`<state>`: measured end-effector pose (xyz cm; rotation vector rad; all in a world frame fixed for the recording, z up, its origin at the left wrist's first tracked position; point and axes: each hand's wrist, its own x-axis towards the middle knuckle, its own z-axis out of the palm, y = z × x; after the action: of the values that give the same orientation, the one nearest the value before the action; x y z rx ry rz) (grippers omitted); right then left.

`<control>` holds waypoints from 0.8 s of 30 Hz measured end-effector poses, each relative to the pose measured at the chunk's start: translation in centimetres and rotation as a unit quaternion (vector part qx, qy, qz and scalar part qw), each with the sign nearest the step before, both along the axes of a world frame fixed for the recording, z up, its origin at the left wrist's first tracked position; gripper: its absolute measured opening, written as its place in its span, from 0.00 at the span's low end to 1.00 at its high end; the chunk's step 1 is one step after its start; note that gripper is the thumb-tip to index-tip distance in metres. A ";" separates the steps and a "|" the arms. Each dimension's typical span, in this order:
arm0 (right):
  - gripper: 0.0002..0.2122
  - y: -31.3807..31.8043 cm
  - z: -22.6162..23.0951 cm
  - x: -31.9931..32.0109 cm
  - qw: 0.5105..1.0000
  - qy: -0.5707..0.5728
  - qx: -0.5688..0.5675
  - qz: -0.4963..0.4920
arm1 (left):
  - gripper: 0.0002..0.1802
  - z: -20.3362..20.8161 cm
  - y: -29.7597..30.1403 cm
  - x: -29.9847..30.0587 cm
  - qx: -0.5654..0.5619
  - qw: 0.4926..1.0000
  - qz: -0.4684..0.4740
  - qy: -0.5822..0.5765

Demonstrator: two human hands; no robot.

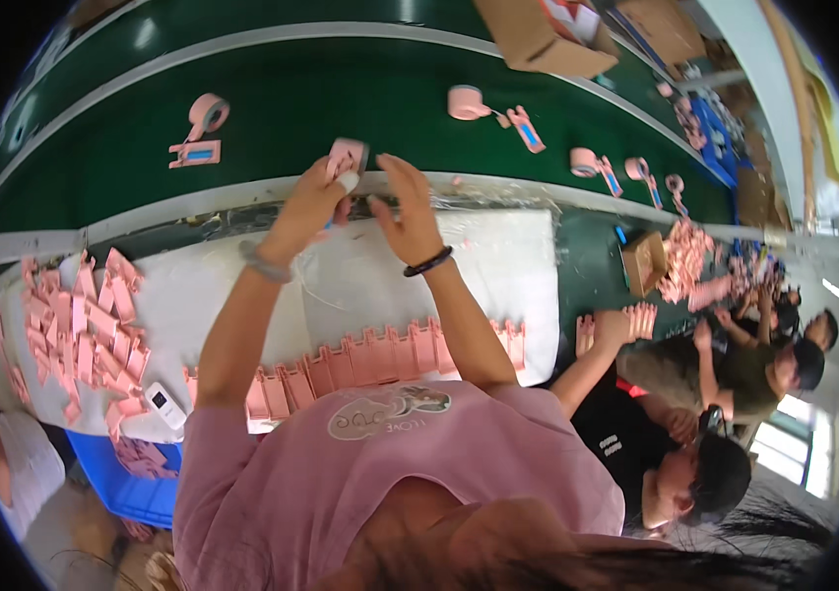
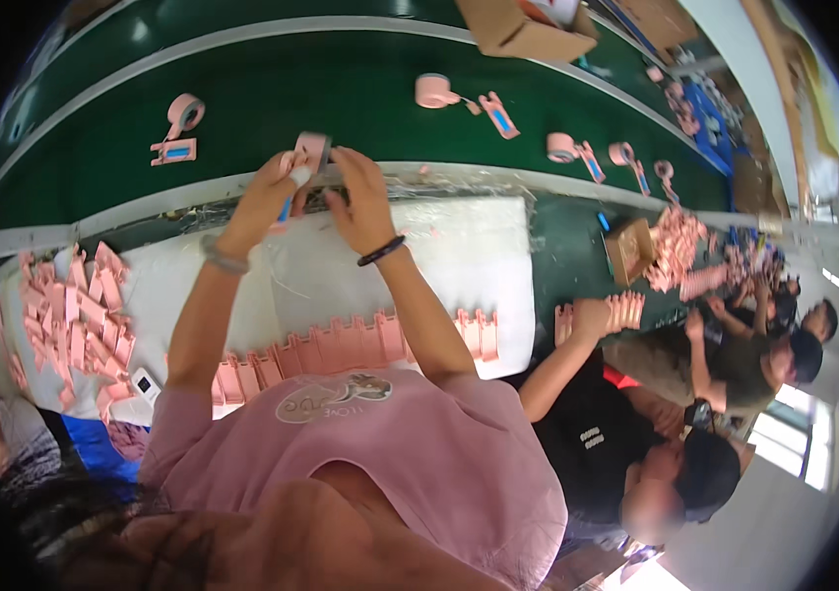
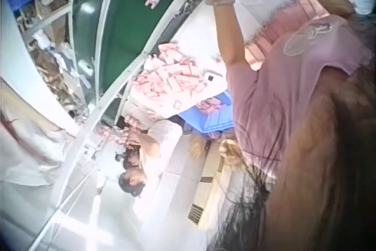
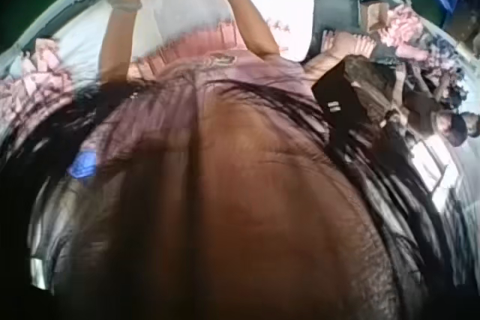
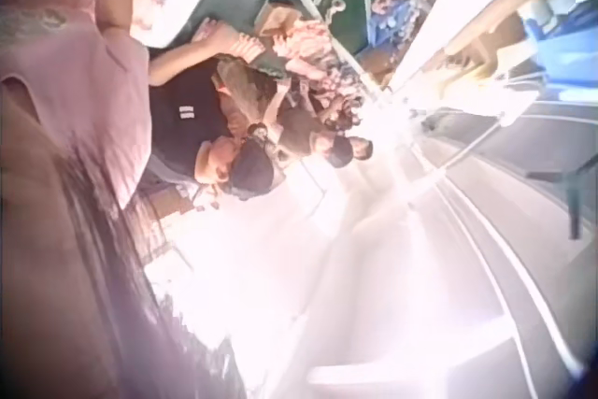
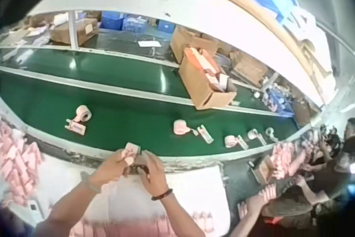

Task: Assembling small pink portable fans on a factory assembly line.

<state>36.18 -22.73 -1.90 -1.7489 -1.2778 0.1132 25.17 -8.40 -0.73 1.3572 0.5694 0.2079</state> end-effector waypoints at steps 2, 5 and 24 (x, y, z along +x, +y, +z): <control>0.29 -0.2 0.7 -0.2 0.999 -0.020 0.014 0.046 | 0.13 3.5 -0.8 -1.3 0.035 0.990 -0.126 0.056; 0.20 -1.6 1.9 -1.4 0.986 0.060 0.008 0.155 | 0.16 8.9 -1.9 -4.1 0.059 0.948 -0.310 0.041; 0.19 -12.6 9.2 -7.4 0.616 0.612 0.062 0.493 | 0.14 15.3 -9.3 -11.9 0.314 0.910 -0.263 -0.066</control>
<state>28.78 -35.35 7.27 -0.2874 -0.8914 1.5181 13.26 -17.73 14.60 2.0515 -0.0102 0.0351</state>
